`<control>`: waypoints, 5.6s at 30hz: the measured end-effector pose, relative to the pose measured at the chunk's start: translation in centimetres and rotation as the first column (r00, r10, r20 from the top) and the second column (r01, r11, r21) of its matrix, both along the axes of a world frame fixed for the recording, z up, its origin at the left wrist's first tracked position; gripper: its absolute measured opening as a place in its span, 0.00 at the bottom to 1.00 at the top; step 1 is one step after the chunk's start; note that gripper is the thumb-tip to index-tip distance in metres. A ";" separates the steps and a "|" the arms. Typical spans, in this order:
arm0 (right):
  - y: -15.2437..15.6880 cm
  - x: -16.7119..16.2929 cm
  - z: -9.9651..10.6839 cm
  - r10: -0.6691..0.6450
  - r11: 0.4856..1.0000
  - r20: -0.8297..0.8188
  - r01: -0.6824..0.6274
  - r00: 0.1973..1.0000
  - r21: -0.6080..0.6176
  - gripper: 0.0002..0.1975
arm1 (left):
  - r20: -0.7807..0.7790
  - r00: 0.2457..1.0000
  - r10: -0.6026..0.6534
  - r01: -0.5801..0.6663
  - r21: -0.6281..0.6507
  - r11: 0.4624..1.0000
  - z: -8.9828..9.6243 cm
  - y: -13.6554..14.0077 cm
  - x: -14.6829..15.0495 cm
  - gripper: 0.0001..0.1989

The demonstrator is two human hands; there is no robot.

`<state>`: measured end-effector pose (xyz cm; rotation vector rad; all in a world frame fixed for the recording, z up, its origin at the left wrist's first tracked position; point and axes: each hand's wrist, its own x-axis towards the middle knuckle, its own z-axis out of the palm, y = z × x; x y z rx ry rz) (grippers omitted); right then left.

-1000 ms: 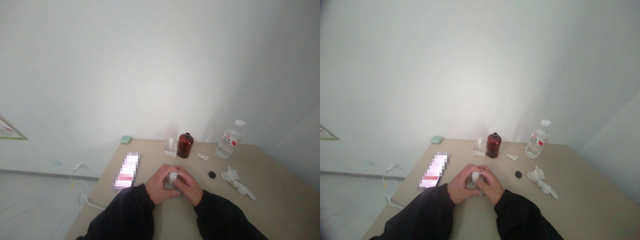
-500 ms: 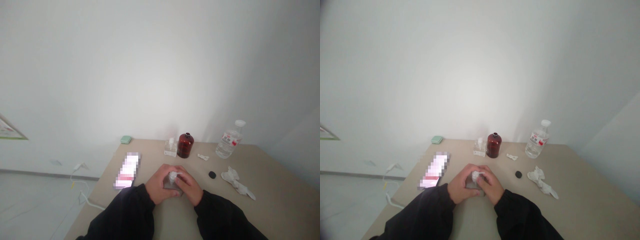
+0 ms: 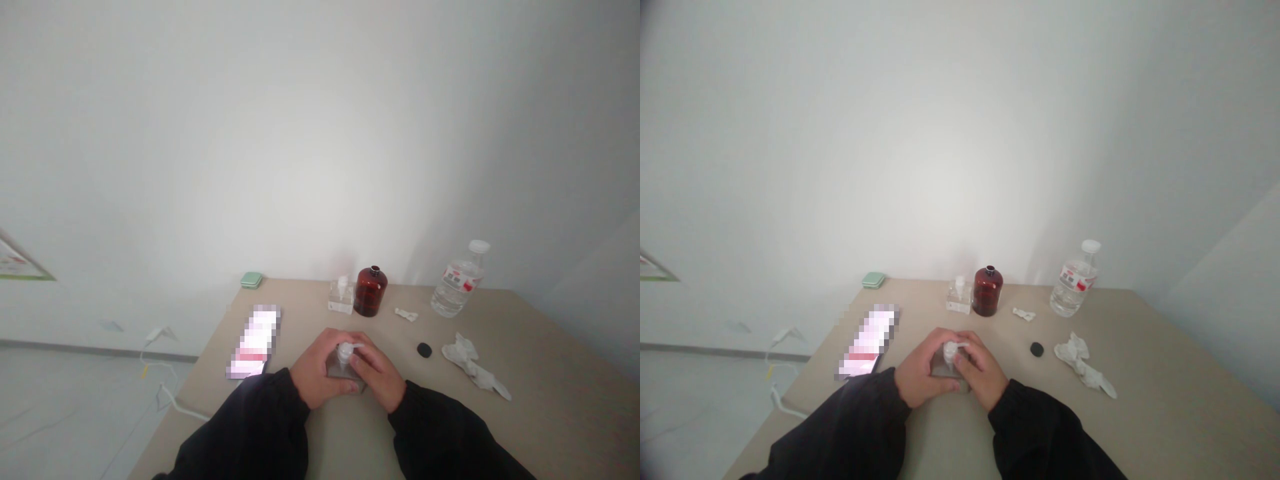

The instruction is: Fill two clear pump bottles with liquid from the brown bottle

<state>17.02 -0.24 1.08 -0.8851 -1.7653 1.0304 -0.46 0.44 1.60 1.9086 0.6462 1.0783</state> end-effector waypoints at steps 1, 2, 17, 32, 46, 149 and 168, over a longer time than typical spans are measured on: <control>0.1 0.0 -0.1 0.008 1.000 -0.010 -0.008 1.000 0.003 0.20 | -0.002 1.000 0.000 0.000 0.004 1.000 -0.1 0.0 0.0 0.32; 0.1 0.0 -0.1 0.015 1.000 -0.019 -0.015 1.000 0.007 0.20 | -0.004 1.000 0.000 0.000 0.010 1.000 -0.1 0.1 0.0 0.32; 0.0 -0.1 -0.1 0.016 1.000 -0.022 -0.016 1.000 0.005 0.20 | -0.023 1.000 0.012 -0.011 0.004 1.000 0.2 0.0 0.0 0.31; 0.0 -0.1 0.1 0.009 1.000 -0.001 -0.009 1.000 -0.004 0.21 | -0.016 1.000 0.011 -0.011 0.005 1.000 0.3 0.0 0.0 0.31; -0.1 -0.2 0.2 0.008 1.000 0.005 -0.008 1.000 -0.007 0.21 | -0.006 1.000 0.013 -0.013 0.001 1.000 0.1 -0.1 0.0 0.31; 0.1 -0.1 -0.3 0.024 1.000 0.009 -0.024 1.000 -0.003 0.20 | -0.014 1.000 0.013 -0.013 0.010 1.000 0.3 0.0 0.0 0.32; -0.1 -0.3 -0.1 0.003 1.000 0.019 -0.003 1.000 -0.006 0.21 | -0.006 1.000 0.014 -0.014 -0.011 1.000 0.1 0.0 0.0 0.33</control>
